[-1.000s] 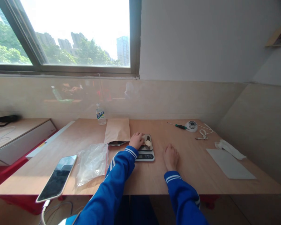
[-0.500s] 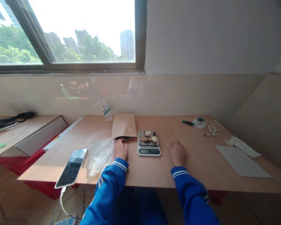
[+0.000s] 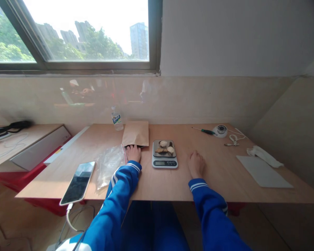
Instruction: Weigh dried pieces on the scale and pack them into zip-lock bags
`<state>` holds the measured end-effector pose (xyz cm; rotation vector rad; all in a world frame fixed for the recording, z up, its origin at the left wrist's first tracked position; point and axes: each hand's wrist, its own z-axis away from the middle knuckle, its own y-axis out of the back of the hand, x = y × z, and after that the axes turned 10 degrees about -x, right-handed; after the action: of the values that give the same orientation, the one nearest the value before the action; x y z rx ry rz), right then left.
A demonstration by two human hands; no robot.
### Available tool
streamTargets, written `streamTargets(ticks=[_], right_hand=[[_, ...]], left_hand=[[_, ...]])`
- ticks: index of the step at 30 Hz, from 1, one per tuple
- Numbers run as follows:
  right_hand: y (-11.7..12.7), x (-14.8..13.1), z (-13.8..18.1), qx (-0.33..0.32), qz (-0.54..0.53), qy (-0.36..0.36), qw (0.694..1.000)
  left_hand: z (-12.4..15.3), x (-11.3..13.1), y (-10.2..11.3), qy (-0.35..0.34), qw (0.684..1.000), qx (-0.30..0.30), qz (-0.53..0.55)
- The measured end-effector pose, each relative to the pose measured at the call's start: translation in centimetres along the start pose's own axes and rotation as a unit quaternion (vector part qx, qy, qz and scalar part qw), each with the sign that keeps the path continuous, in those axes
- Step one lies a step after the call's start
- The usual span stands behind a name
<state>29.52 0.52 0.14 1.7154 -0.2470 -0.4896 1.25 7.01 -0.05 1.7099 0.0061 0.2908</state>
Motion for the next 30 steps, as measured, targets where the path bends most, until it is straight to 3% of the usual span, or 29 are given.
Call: streamTargets(ticks=[5, 13, 17, 21, 24, 27, 30], right_hand=[[-0.2, 0.0, -0.1, 0.003, 0.002, 0.0, 1.0], [-0.3, 0.2, -0.2, 0.004, 0.011, 0.001, 1.0], [-0.4, 0.2, -0.2, 0.011, 0.013, 0.003, 1.0], [-0.4, 0.2, -0.2, 0.009, 0.012, 0.003, 1.0], [-0.4, 0.2, -0.1, 0.009, 0.011, 0.001, 1.0], [-0.3, 0.1, 0.0, 0.008, 0.009, 0.001, 1.0], [-0.3, 0.1, 0.0, 0.012, 0.007, 0.003, 1.0]], left_hand=[[0.3, 0.1, -0.7, -0.002, 0.999, 0.008, -0.032], [1.0, 0.3, -0.1, -0.019, 1.0, 0.009, -0.006], [2.0, -0.3, 0.0, -0.039, 0.995, 0.034, 0.086], [4.2, -1.2, 0.5, -0.109, 0.964, 0.056, 0.236], [6.4, -1.4, 1.9, -0.136, 0.943, 0.129, 0.275], [8.0, -1.7, 3.8, -0.072, 0.94, 0.202, 0.265], [8.5, -2.7, 4.9, 0.07, 0.952, 0.177, 0.242]])
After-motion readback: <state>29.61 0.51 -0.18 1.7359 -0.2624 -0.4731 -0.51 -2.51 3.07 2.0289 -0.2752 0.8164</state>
